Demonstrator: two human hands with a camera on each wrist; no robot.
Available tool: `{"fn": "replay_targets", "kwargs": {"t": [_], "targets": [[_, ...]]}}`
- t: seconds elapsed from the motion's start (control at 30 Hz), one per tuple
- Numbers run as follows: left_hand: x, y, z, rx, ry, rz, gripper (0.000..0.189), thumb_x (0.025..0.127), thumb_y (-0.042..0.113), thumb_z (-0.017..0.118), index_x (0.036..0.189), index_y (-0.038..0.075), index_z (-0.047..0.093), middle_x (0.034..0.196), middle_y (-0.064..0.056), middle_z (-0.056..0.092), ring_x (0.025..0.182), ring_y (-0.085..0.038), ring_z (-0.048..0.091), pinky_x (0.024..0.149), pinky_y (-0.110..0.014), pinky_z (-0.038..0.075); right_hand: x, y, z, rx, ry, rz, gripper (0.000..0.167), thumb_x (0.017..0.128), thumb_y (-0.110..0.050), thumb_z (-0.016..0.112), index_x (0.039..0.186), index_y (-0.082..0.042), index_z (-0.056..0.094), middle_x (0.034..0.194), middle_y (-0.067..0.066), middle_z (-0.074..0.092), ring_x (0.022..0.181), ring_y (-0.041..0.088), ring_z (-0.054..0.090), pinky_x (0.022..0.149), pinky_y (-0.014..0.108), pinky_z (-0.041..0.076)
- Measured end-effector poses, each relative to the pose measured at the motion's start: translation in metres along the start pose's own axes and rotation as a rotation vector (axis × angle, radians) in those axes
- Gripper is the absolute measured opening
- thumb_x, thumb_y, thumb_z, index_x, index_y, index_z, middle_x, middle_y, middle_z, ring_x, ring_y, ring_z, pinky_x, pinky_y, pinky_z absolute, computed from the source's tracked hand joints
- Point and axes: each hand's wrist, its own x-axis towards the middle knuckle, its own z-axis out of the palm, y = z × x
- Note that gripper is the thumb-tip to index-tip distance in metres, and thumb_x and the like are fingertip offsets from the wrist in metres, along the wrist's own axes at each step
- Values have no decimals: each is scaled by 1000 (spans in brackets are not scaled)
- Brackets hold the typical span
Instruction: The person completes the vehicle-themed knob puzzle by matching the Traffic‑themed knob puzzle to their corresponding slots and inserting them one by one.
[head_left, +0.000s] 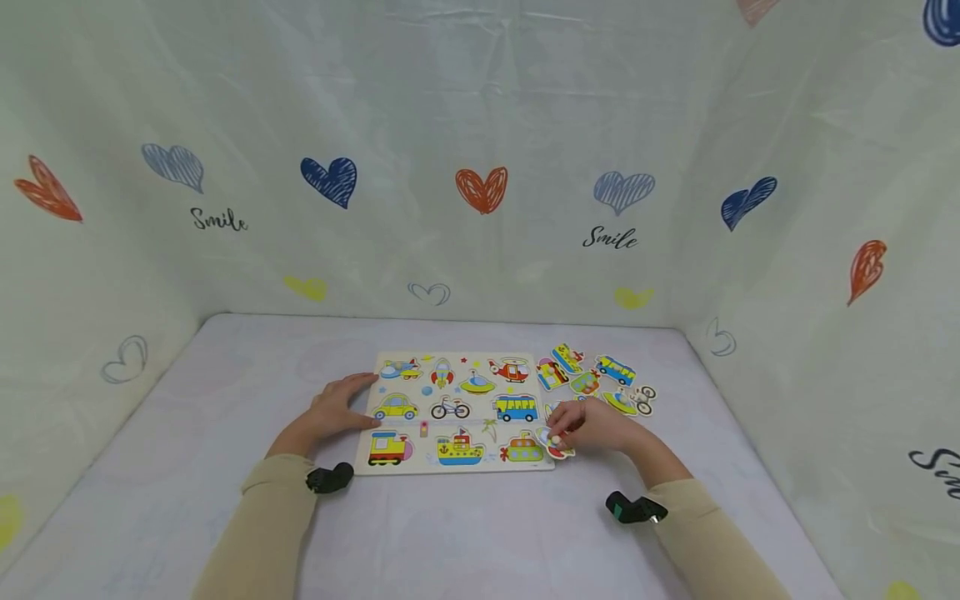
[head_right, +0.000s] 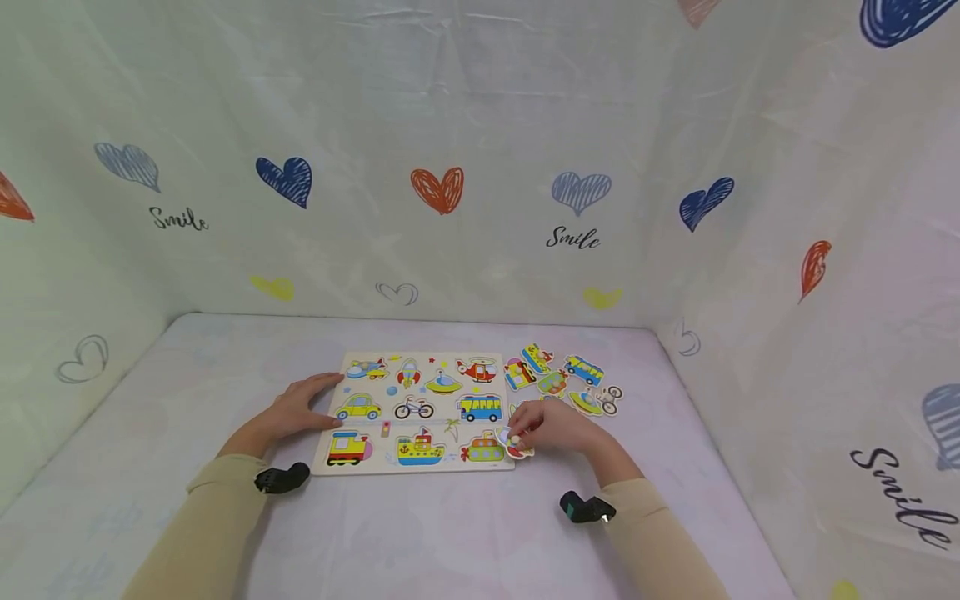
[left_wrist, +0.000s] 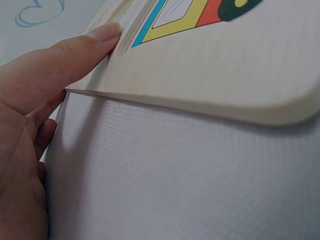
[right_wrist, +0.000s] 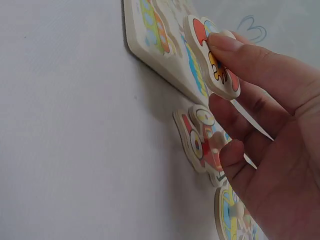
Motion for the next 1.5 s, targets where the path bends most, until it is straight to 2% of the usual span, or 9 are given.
{"fn": "replay_targets", "kwargs": {"t": [0.17,0.27,0.47,0.77,1.03,1.2,1.33,1.43,1.5], "targets": [[0,0,0,7,0,-4,86,77,29,80,149,6,37,155,-21,28,139,-46,16,107,-68,12,11,-9,6,49,31,-56,9,80,-17,81,89,-15,80,104,-2,67,91,20,57,65,26,50],[0,1,0,9,0,-5,86,77,29,80,149,7,37,155,-21,27,139,-47,16,107,-68,12,16,-16,11,64,61,-72,9,81,-17,80,89,-13,80,105,-1,67,92,20,57,63,25,51],[-2,3,0,6,-8,-17,86,77,28,79,149,7,36,155,-21,26,139,-47,15,108,-68,12,25,-30,19,46,105,-73,7,80,-17,81,87,-16,80,105,-4,67,97,18,56,66,26,49],[0,0,0,15,2,-20,86,77,28,80,150,8,37,156,-20,26,140,-45,15,107,-68,12,44,-49,32,99,178,-52,9,78,-18,82,87,-17,81,105,-6,67,110,20,54,86,32,47],[0,-1,-1,14,4,-23,87,77,28,80,149,8,37,155,-20,26,140,-46,16,108,-68,12,59,-66,42,170,214,-28,11,78,-18,83,88,-15,80,106,-5,66,107,20,54,81,30,50],[0,-1,-1,14,3,-29,87,77,28,80,150,7,36,155,-20,26,140,-46,16,108,-68,12,73,-68,46,191,218,-55,14,78,-19,83,91,-13,80,108,-4,66,107,20,55,82,30,49],[1,-2,0,15,2,-18,87,77,29,80,150,8,37,155,-19,27,140,-45,16,108,-68,13,80,-68,49,201,234,-52,13,78,-18,83,90,-14,80,107,-5,65,121,22,51,91,37,48],[3,-2,1,24,2,-9,87,77,29,80,149,8,37,155,-19,27,140,-45,17,108,-68,13,84,-70,52,194,240,-50,12,77,-18,83,89,-15,80,107,-7,66,137,24,38,104,45,40],[4,-2,2,28,3,-7,87,77,29,80,149,8,37,155,-20,27,140,-46,17,107,-68,13,86,-71,53,192,241,-60,12,78,-18,83,90,-15,80,107,-7,66,139,25,36,107,47,36]]}}
